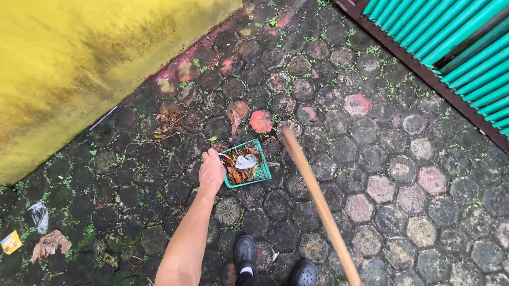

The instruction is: Sweeping debris into a small basket using a stick broom on a paved surface

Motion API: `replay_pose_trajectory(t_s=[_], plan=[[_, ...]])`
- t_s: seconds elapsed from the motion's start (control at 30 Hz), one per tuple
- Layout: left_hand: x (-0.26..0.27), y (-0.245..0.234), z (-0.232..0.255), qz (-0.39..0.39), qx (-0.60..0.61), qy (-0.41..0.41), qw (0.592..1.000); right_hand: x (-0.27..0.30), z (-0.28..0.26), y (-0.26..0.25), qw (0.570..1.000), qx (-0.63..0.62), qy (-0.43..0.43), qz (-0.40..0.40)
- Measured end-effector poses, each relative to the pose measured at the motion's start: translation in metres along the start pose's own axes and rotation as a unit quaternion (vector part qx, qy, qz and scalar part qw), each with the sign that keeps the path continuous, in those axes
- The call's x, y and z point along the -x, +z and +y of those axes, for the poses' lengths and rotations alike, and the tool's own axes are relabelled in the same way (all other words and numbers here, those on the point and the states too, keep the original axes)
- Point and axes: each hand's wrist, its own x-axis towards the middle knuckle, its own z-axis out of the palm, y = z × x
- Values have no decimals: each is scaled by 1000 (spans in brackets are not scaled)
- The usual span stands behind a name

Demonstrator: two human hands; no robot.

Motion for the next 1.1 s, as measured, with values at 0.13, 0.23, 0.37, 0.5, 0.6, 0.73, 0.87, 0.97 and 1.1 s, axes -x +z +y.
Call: replay_pose_trajectory(t_s=[0.13,0.23,0.37,0.5,0.6,0.73,0.87,0.97,1.1], plan=[[17,-28,-7,4,2,1,1000,-34,0,-21,1000,-3,-2,23],[24,-37,-19,51,-27,36,998,-72,-21,-33,988,104,-87,80],[21,-20,-24,69,-29,43,996,-57,-68,-30,996,69,-50,8],[18,-13,4,30,-6,-3,1000,5,-77,16,995,61,-26,-74],[9,-21,14,23,-30,-25,999,-62,25,96,980,-165,-73,-83],[5,-25,8,26,-30,-28,999,-83,46,76,968,-229,-40,-97],[9,-30,4,30,-18,-30,999,-85,54,52,912,-390,36,-122],[16,-35,1,22,-9,-33,999,-79,48,34,854,-496,83,-138],[24,-30,-31,40,4,-3,999,-14,-27,-7,996,-86,21,13]])
